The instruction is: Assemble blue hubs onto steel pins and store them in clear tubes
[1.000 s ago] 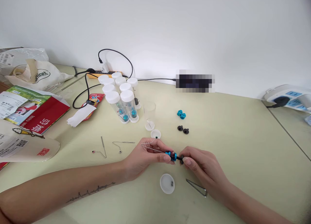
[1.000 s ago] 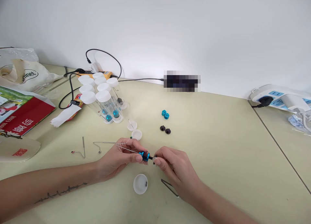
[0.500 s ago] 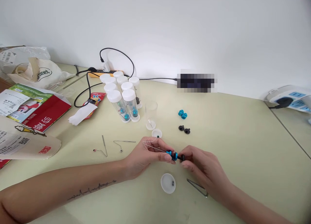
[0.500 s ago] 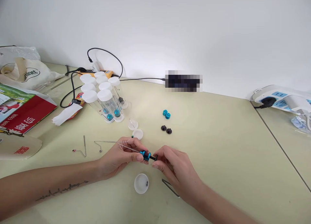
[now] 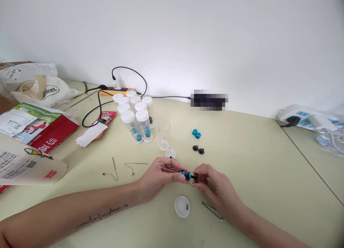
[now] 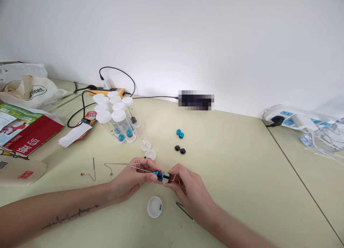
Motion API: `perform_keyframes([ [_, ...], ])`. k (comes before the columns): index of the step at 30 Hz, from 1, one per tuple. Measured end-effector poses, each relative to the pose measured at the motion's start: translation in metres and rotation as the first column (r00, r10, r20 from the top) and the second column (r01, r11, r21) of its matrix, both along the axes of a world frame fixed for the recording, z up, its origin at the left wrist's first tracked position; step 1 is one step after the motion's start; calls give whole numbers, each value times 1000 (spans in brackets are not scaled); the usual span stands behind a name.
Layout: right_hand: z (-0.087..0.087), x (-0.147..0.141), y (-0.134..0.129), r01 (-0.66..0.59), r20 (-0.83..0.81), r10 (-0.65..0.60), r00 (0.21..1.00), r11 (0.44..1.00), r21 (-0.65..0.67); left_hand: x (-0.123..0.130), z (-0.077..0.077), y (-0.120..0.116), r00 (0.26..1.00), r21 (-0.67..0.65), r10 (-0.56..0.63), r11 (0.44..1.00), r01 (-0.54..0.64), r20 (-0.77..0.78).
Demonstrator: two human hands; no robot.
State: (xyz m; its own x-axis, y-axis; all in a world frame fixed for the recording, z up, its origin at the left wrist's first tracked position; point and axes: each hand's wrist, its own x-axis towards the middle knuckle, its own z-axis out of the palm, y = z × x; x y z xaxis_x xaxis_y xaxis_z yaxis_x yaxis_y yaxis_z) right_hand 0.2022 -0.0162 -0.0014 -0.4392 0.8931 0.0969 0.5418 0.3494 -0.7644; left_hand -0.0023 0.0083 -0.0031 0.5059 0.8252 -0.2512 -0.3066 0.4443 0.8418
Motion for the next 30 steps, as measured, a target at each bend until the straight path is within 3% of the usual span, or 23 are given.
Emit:
perform_keyframes([
  [14, 3, -2, 2, 69, -119, -90, 989, 983, -173, 2, 3, -3, 997, 81, 71, 994, -73, 18],
  [21, 1, -4, 2, 117, -183, -135, 974, 988, -105, 4, 3, -4, 994, 84, 104, 991, -105, 20],
  [30, 3, -3, 2, 49, -163, -74, 984, 987, -154, 4, 3, -4, 998, 107, 64, 992, -66, 28],
])
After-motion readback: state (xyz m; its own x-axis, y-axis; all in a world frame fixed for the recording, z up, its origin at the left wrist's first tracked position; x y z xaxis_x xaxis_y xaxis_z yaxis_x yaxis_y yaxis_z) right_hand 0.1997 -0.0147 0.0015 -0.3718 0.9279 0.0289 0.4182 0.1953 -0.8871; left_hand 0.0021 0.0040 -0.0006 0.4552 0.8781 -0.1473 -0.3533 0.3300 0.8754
